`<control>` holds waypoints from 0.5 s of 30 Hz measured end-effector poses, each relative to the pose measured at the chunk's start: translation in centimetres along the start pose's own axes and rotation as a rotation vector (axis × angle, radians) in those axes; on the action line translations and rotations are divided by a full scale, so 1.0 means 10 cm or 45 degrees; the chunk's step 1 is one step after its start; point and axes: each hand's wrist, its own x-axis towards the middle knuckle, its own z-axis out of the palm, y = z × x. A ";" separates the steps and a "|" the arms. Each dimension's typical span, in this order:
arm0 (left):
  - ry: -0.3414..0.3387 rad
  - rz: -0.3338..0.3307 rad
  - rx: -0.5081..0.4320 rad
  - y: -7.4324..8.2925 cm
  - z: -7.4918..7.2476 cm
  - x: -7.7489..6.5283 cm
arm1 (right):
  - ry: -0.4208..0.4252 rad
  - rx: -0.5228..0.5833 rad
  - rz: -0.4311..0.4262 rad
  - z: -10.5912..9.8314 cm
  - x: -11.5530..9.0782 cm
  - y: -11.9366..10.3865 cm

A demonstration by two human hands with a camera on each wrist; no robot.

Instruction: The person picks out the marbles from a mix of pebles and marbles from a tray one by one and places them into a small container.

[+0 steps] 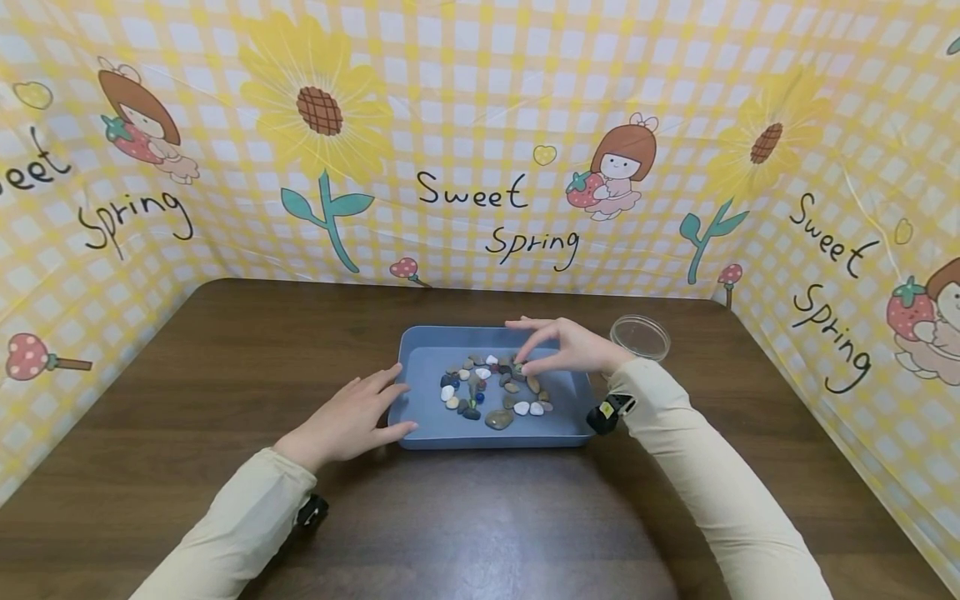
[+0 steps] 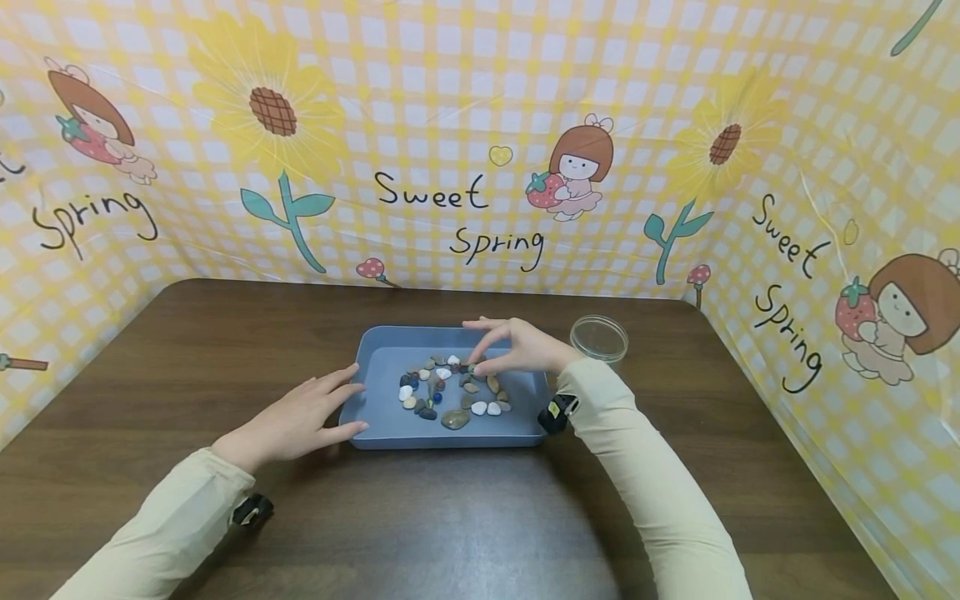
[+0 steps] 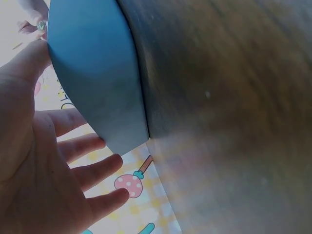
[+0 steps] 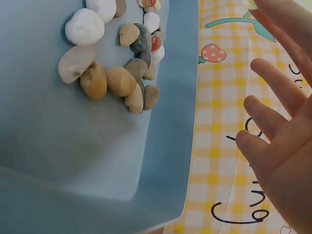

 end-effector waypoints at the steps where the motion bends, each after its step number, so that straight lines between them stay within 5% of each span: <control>1: 0.001 0.000 0.003 0.00 0.00 0.00 | 0.007 0.003 -0.005 0.00 -0.01 0.01; 15: 0.009 0.014 0.037 0.01 -0.02 0.01 | 0.133 -0.028 0.014 -0.06 -0.19 0.05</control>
